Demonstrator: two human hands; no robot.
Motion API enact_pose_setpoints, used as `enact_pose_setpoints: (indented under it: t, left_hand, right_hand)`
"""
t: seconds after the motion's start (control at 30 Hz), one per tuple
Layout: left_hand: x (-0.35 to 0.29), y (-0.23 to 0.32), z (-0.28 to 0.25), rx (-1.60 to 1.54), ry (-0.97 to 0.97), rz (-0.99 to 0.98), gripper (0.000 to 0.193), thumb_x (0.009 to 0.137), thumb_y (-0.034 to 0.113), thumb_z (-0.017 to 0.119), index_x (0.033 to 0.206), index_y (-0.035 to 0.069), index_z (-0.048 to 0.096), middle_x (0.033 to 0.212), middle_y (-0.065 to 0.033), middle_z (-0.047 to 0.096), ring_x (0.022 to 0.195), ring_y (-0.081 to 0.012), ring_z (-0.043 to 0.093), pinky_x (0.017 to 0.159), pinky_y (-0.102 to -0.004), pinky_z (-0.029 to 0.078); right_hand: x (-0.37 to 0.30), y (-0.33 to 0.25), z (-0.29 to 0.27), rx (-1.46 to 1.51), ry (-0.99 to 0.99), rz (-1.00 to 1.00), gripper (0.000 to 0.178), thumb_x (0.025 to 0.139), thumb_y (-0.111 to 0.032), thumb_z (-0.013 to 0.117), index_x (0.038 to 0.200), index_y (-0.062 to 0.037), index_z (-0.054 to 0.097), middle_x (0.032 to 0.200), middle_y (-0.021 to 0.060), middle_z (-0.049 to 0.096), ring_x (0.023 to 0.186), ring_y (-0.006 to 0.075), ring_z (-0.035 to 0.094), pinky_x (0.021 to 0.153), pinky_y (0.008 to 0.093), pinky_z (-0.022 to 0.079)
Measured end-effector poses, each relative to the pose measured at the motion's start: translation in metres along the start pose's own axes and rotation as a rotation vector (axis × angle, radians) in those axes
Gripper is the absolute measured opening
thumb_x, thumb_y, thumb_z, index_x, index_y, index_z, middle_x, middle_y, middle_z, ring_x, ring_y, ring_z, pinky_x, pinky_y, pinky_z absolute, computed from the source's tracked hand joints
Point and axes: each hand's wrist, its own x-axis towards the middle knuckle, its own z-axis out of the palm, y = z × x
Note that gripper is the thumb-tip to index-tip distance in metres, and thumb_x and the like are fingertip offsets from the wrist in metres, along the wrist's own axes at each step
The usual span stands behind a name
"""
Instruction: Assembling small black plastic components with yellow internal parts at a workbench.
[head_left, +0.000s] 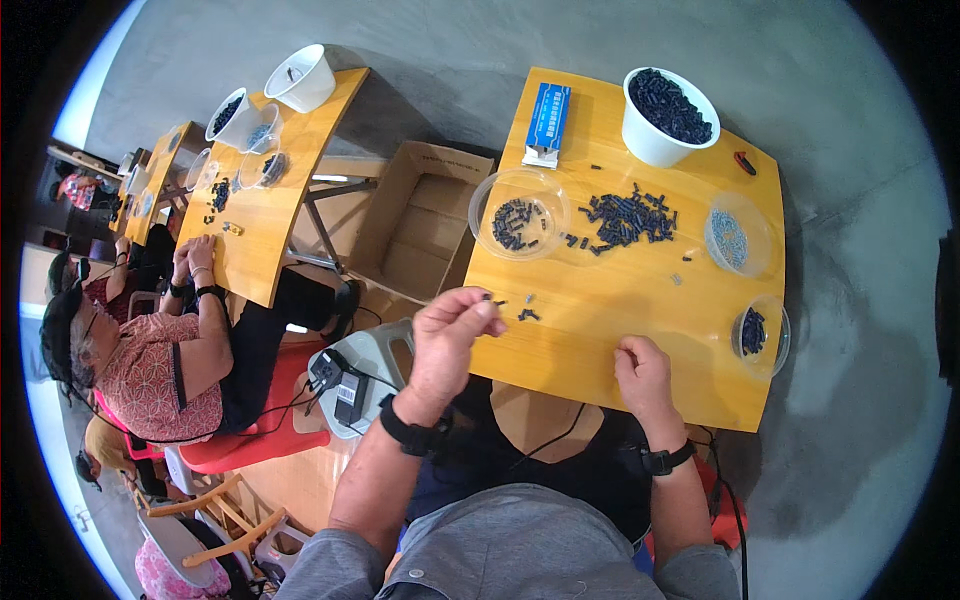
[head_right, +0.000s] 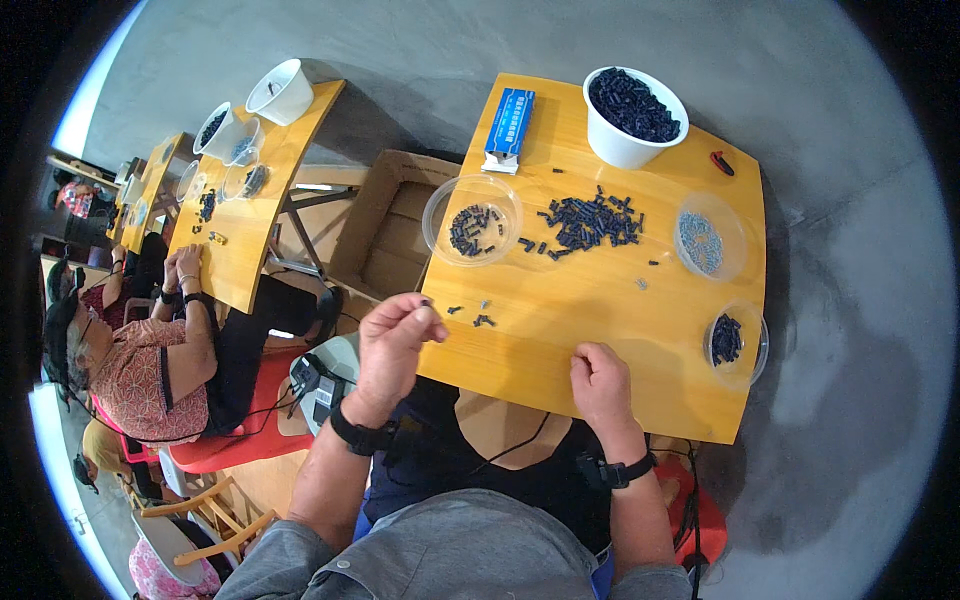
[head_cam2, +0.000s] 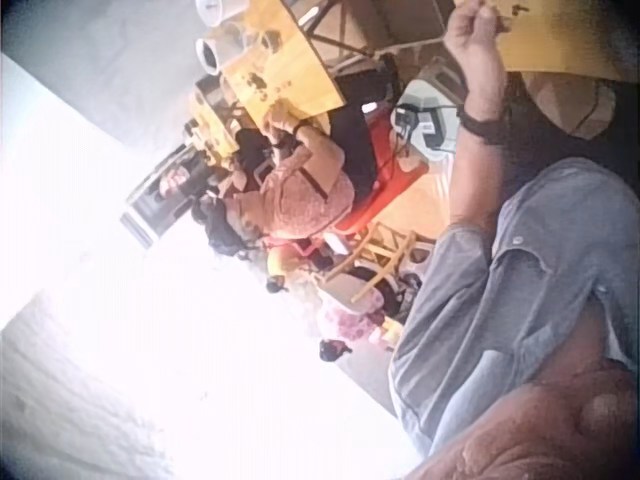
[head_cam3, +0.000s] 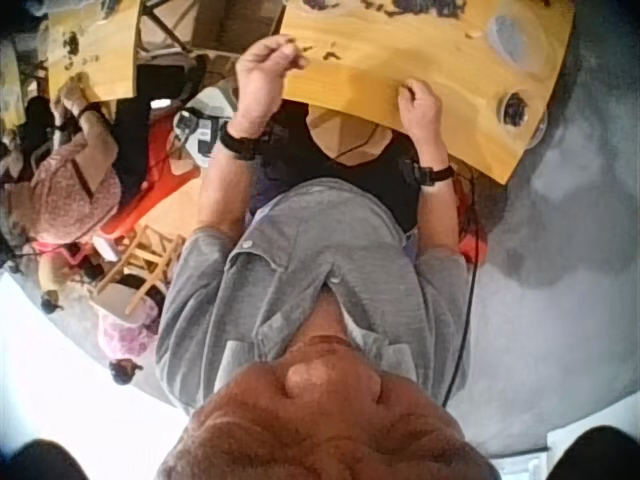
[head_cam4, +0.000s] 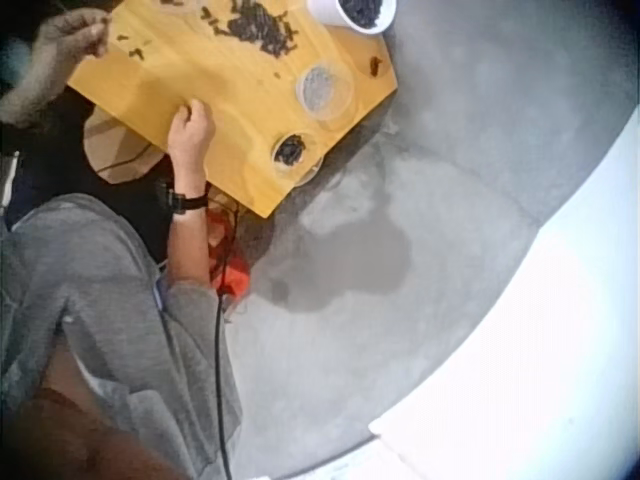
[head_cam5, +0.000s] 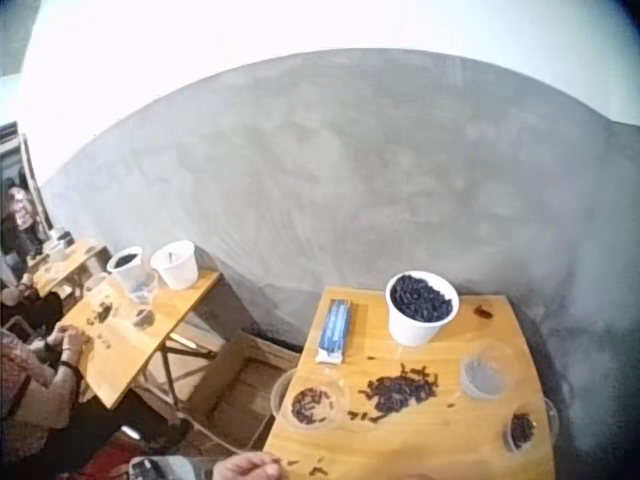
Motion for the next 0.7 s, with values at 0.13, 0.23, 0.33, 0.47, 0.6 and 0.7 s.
enact_pose_setpoints:
  t: [0.13,0.23,0.33,0.47,0.6,0.7]
  left_hand:
    - [-0.018,0.003,-0.029,0.013,-0.023,-0.039,0.008,0.089,0.001,0.053,0.093,0.001,0.060,0.080,-0.0066,0.062,0.070,-0.0165,0.061,0.067,-0.0278,0.049]
    - [-0.038,-0.010,-0.041,0.000,-0.030,-0.135,0.008,0.089,0.002,0.053,0.092,0.002,0.060,0.080,-0.0066,0.062,0.069,-0.0164,0.060,0.067,-0.0276,0.048]
    - [-0.044,-0.014,-0.046,0.018,-0.056,-0.147,0.007,0.089,0.002,0.054,0.092,0.001,0.060,0.079,-0.0057,0.063,0.070,-0.0153,0.061,0.067,-0.0273,0.049]
    - [-0.051,-0.011,-0.039,0.037,-0.105,-0.162,0.006,0.088,0.002,0.058,0.092,0.001,0.061,0.081,-0.0044,0.064,0.073,-0.0132,0.062,0.070,-0.0258,0.050]
    - [-0.064,-0.012,-0.023,0.126,-0.253,-0.205,0.008,0.085,0.000,0.062,0.093,0.001,0.063,0.085,-0.0032,0.065,0.079,-0.0118,0.063,0.074,-0.0242,0.049]
    - [-0.076,-0.012,-0.006,0.230,-0.375,-0.256,0.007,0.085,0.000,0.060,0.092,0.001,0.063,0.085,-0.0049,0.066,0.081,-0.0122,0.062,0.074,-0.0252,0.049]
  right_hand:
    - [0.001,0.008,-0.001,0.112,-0.013,0.097,0.005,0.078,-0.002,0.057,0.082,0.0012,0.058,0.077,0.0177,0.060,0.068,0.0311,0.059,0.062,0.0365,0.047]
    - [0.002,-0.004,-0.015,-0.049,0.029,-0.002,0.005,0.078,-0.002,0.057,0.082,0.0013,0.058,0.076,0.0179,0.059,0.068,0.0319,0.059,0.062,0.0369,0.047]
    - [0.001,0.006,-0.026,-0.070,-0.020,0.047,0.005,0.077,-0.002,0.057,0.081,0.0016,0.057,0.075,0.0180,0.059,0.068,0.0327,0.058,0.061,0.0374,0.046]
    - [0.005,0.014,-0.037,-0.122,0.058,-0.014,0.005,0.077,-0.002,0.058,0.081,0.0017,0.057,0.075,0.0183,0.059,0.068,0.0334,0.058,0.062,0.0380,0.046]
    - [0.023,0.025,-0.049,-0.129,0.189,0.079,0.004,0.078,-0.001,0.056,0.081,0.0015,0.056,0.075,0.0189,0.059,0.070,0.0345,0.058,0.064,0.0387,0.046]
    - [0.040,0.036,-0.058,-0.197,0.250,0.065,0.004,0.079,0.000,0.054,0.082,0.0014,0.056,0.076,0.0194,0.058,0.072,0.0352,0.058,0.065,0.0395,0.046]
